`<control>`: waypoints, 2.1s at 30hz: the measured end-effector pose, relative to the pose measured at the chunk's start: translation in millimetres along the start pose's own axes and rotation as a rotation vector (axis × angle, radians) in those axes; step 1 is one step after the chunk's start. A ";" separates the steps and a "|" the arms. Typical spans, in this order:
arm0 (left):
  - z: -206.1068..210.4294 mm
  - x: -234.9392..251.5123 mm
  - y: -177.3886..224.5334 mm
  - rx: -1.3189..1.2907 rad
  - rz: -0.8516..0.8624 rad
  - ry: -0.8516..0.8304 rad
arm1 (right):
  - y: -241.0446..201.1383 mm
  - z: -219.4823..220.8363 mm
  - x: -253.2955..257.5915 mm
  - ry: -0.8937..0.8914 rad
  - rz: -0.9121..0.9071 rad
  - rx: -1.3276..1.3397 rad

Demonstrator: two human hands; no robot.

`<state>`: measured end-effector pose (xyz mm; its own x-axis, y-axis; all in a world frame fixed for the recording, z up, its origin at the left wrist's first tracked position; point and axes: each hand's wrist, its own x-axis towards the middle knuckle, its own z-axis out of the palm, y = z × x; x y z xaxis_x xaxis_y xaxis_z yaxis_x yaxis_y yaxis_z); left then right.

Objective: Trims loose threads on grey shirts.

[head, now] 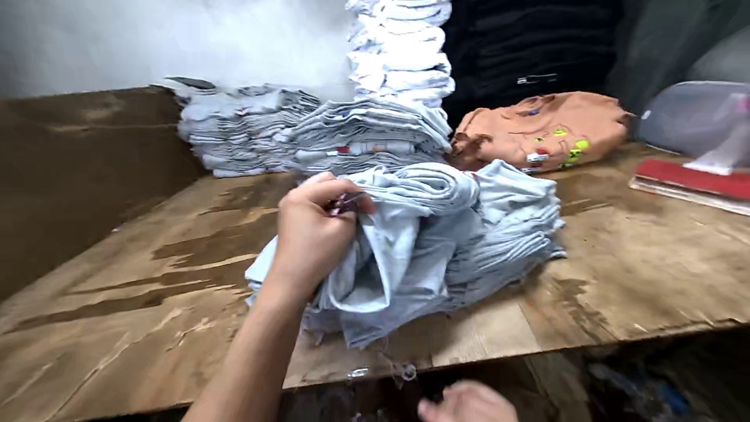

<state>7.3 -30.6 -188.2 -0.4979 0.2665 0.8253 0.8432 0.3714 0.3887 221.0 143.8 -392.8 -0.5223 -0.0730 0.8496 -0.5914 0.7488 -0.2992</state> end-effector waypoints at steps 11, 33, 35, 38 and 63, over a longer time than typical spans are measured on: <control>5.5 -16.5 54.9 0.171 0.184 -0.193 | 43.9 -14.2 89.9 0.560 0.438 0.293; -36.0 121.8 -25.3 -0.304 -0.236 0.272 | 50.2 -40.5 167.9 0.561 0.715 0.607; -65.8 133.0 -24.2 -0.323 -0.251 0.342 | 56.7 -25.7 205.3 0.625 0.929 0.752; -122.9 149.1 -9.8 -0.228 -0.268 0.422 | 54.9 6.2 242.4 0.706 1.115 0.861; -338.0 -19.2 -162.8 0.677 -0.388 1.119 | -65.2 161.8 491.4 0.741 -0.611 0.020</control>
<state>-51.8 -396.8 -128.9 0.0244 -0.6905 0.7229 0.2637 0.7020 0.6616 -96.5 -47.5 -26.1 0.3962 -0.0069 0.9182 -0.6467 0.7077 0.2844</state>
